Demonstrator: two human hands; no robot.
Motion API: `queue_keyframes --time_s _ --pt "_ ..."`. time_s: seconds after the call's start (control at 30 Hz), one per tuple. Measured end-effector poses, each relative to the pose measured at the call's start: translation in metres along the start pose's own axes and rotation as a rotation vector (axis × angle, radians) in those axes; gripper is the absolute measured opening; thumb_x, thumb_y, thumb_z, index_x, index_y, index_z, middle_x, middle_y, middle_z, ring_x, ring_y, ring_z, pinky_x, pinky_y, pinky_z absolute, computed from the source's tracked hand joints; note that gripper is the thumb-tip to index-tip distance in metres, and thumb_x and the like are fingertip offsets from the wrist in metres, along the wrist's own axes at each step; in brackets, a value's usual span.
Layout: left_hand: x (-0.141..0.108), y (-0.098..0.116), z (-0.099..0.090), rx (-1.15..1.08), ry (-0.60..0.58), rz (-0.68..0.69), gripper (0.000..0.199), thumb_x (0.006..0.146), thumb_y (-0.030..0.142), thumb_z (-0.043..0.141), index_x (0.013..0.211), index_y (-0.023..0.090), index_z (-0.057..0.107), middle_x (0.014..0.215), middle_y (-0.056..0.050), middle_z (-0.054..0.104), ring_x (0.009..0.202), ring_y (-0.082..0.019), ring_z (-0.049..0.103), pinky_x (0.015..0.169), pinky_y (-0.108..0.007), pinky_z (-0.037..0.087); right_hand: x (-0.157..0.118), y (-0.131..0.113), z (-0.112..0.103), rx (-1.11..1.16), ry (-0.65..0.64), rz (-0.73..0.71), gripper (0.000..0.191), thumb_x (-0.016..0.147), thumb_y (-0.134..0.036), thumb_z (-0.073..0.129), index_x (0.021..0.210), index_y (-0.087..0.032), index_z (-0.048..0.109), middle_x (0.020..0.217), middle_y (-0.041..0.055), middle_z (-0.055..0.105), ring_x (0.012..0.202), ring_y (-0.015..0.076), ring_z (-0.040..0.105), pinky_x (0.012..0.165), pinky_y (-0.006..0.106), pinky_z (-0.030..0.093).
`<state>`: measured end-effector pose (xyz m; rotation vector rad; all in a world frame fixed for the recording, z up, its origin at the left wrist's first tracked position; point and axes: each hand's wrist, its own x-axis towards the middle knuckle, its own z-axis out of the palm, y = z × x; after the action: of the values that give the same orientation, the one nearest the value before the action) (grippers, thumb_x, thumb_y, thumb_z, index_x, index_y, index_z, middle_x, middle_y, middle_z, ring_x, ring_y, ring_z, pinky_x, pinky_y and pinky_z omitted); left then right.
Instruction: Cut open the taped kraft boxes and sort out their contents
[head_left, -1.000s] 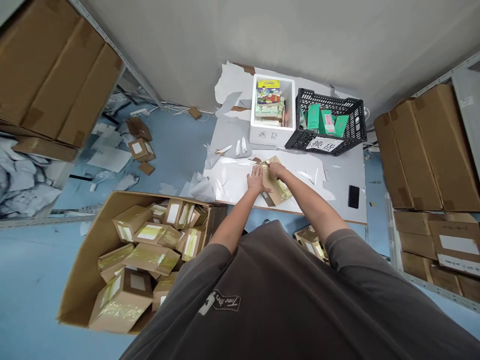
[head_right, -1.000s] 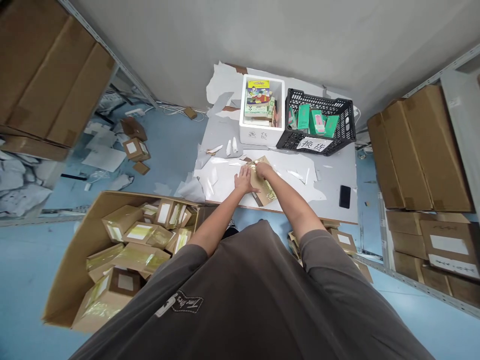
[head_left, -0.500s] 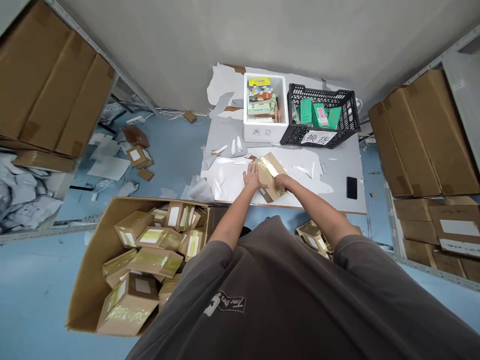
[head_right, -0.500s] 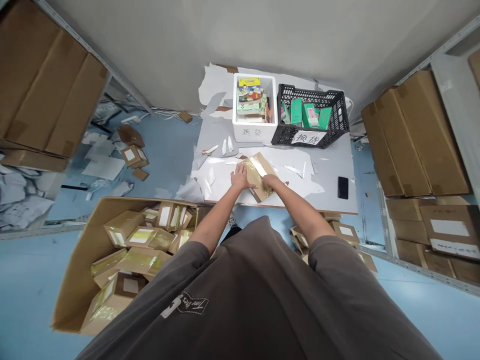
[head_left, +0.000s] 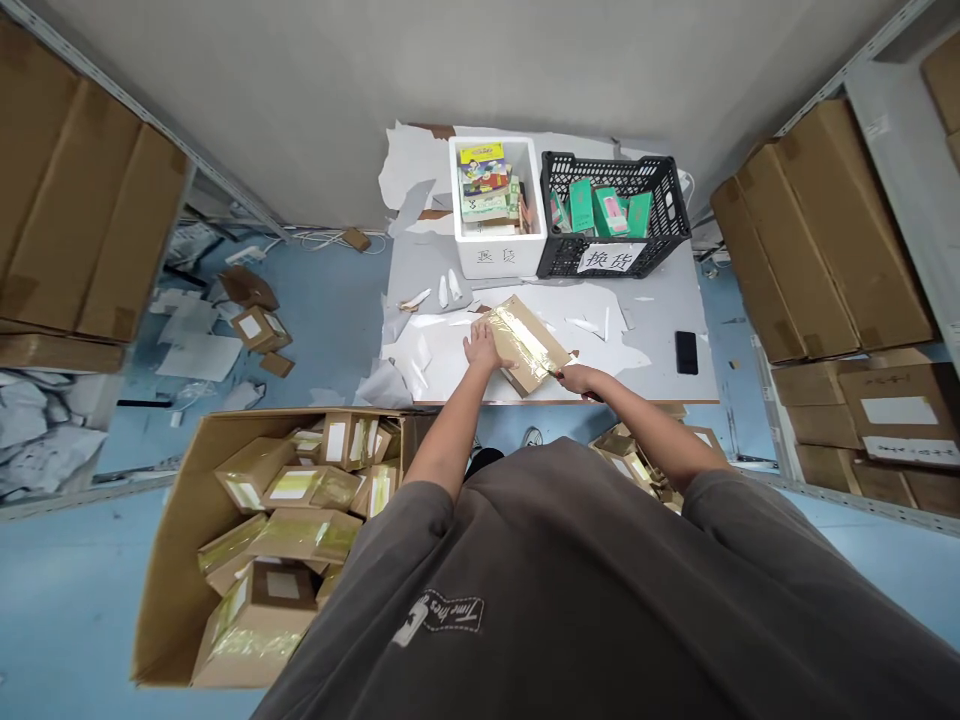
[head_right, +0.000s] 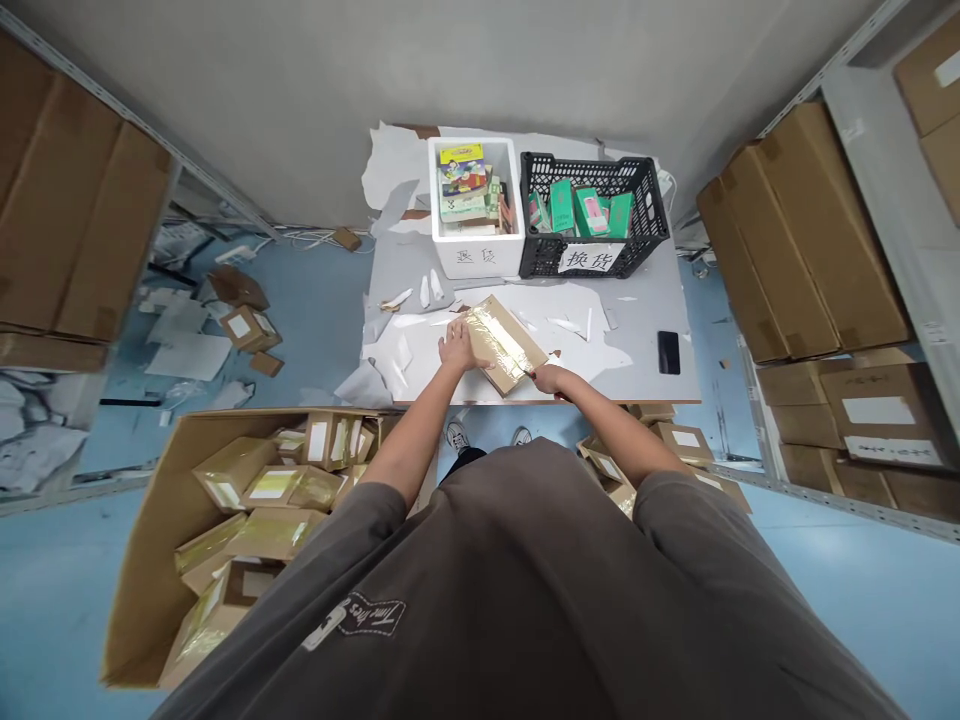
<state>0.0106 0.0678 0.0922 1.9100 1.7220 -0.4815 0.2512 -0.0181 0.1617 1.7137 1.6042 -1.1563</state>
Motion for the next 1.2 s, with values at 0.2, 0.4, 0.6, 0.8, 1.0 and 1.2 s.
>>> queue_keyframes --time_s 0.2,0.4,0.6,0.8,1.0,1.2 --pt "-0.020 0.012 0.008 -0.021 0.063 -0.129 0.148 0.074 0.090 0.073 0.180 0.012 0.003 0.187 -0.020 0.001 0.173 -0.040 -0.006 0.138 -0.052 0.023 0.009 0.043 -0.002 0.323 0.330 0.005 0.036 0.113 -0.051 0.052 0.125 -0.017 0.057 0.102 0.0114 0.077 0.057 0.0183 0.071 0.057 0.028 0.053" --pt "-0.034 0.029 0.016 0.033 0.035 -0.223 0.147 0.074 0.092 0.070 0.178 0.006 0.014 0.184 -0.028 0.011 0.172 -0.047 0.002 0.137 -0.057 0.024 0.072 0.029 -0.002 0.465 0.523 0.123 0.058 0.096 -0.061 0.077 0.128 -0.021 0.049 0.120 0.0146 0.077 0.103 0.0295 0.076 0.078 0.031 0.055" --pt "-0.032 0.038 0.004 0.119 0.030 -0.127 0.135 0.077 0.087 0.076 0.174 0.008 0.026 0.180 -0.034 0.020 0.170 -0.051 0.012 0.134 -0.061 0.024 0.100 0.022 -0.009 0.549 0.501 0.153 0.061 0.091 -0.053 0.084 0.127 -0.023 0.045 0.131 0.0156 0.074 0.123 0.0317 0.071 0.098 0.037 0.053" --pt "-0.031 0.062 -0.009 0.216 -0.022 0.431 0.090 0.082 0.054 0.089 0.161 0.033 0.050 0.168 -0.014 0.047 0.159 -0.039 0.038 0.129 -0.049 0.035 0.104 0.024 -0.006 0.607 0.501 0.137 0.059 0.093 -0.051 0.083 0.128 -0.023 0.045 0.128 0.0156 0.075 0.124 0.0320 0.071 0.103 0.038 0.051" --pt "-0.039 0.077 0.003 0.263 0.057 0.399 0.079 0.077 0.035 0.092 0.149 0.023 0.060 0.153 -0.019 0.055 0.150 -0.040 0.046 0.125 -0.050 0.040 0.109 0.026 -0.009 0.574 0.502 0.110 0.056 0.090 -0.048 0.086 0.123 -0.024 0.048 0.125 0.0151 0.076 0.122 0.0326 0.073 0.100 0.038 0.052" --pt "-0.048 0.068 0.018 0.212 0.039 0.312 0.098 0.072 0.032 0.099 0.155 0.021 0.048 0.183 -0.019 0.026 0.169 -0.039 0.026 0.131 -0.047 0.037 0.093 0.029 -0.003 0.542 0.497 -0.109 0.040 0.101 -0.049 0.072 0.126 -0.025 0.052 0.111 0.0099 0.078 0.098 0.0290 0.076 0.084 0.033 0.054"
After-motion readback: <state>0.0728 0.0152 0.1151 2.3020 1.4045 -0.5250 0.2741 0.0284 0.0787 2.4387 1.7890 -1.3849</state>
